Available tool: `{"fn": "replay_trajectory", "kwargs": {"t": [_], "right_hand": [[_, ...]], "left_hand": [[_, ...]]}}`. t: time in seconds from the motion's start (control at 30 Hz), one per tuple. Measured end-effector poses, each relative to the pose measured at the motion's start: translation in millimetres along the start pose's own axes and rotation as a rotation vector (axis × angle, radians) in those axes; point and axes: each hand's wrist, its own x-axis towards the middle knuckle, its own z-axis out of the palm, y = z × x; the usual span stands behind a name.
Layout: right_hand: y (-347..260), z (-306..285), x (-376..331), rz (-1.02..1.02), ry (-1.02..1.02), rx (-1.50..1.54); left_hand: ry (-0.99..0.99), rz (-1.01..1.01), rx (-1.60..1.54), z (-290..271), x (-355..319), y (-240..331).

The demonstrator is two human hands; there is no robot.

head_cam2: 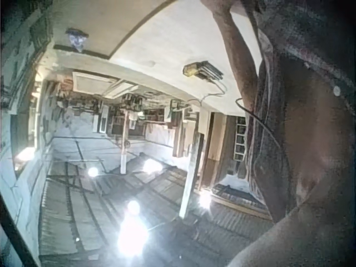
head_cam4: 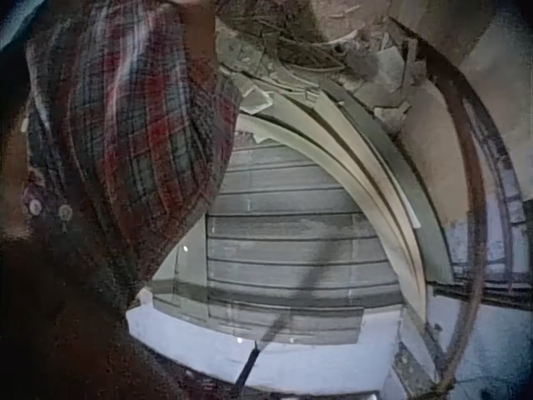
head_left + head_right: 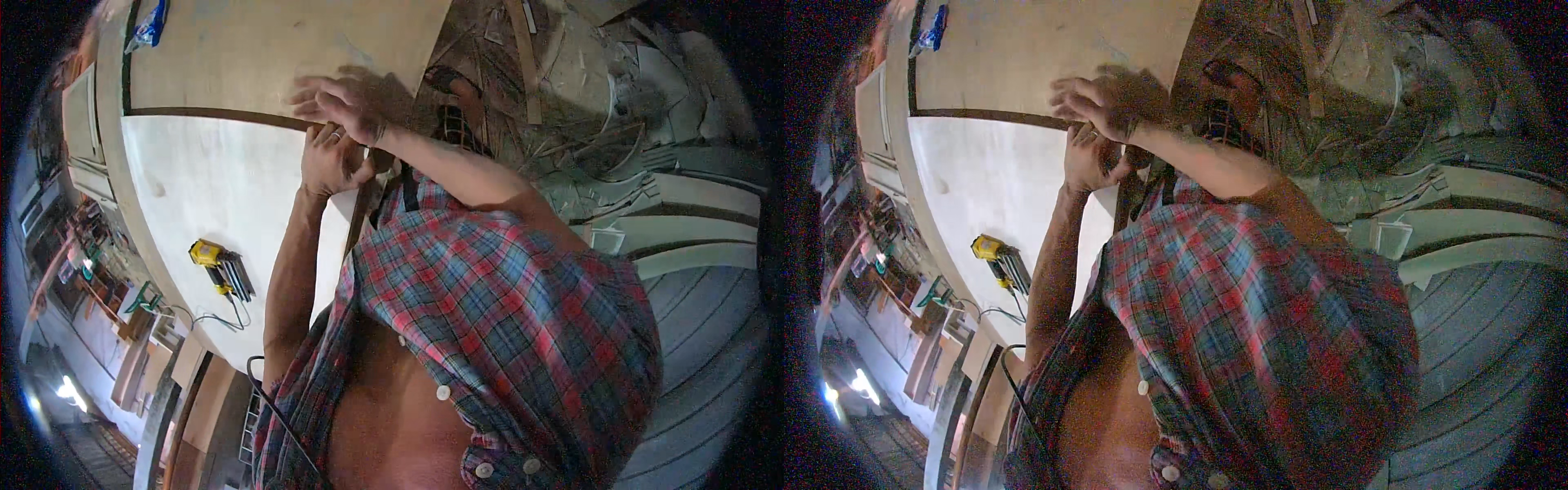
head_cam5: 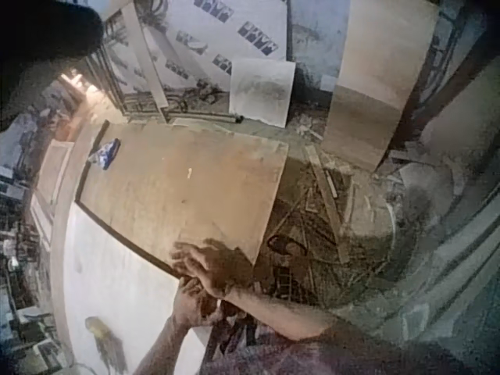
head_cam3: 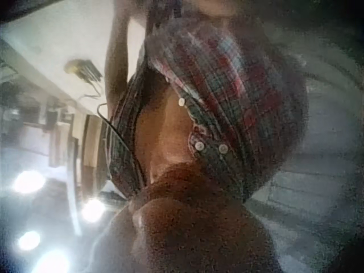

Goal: The person builds a piece of furniture by aligning a thin wooden strip against the edge of a large wooden board and securing it using a pneumatic nail gun.

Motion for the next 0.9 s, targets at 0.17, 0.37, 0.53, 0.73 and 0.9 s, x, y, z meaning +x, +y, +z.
{"fn": "replay_trajectory", "kwargs": {"t": [0.17,0.37,0.53,0.73,0.9], "right_hand": [[24.0,21.0,24.1,0.027,0.283,1.344],[15.7,14.4,23.8,-0.054,0.211,1.133],[23.2,24.2,-2.3,-0.184,0.077,0.522],[7.8,-2.1,10.7,-0.072,0.359,1.155],[0.7,-1.6,3.3,-0.070,0.082,0.575]], "left_hand": [[0.049,0.022,-0.034,1.5,6.2,3.8],[0.074,0.025,-0.025,-2.1,7.2,10.0],[0.134,0.030,0.030,2.0,3.7,4.8],[0.201,0.034,-0.003,5.9,9.4,9.2],[0.163,0.006,-0.032,16.1,10.8,-3.2]]}}
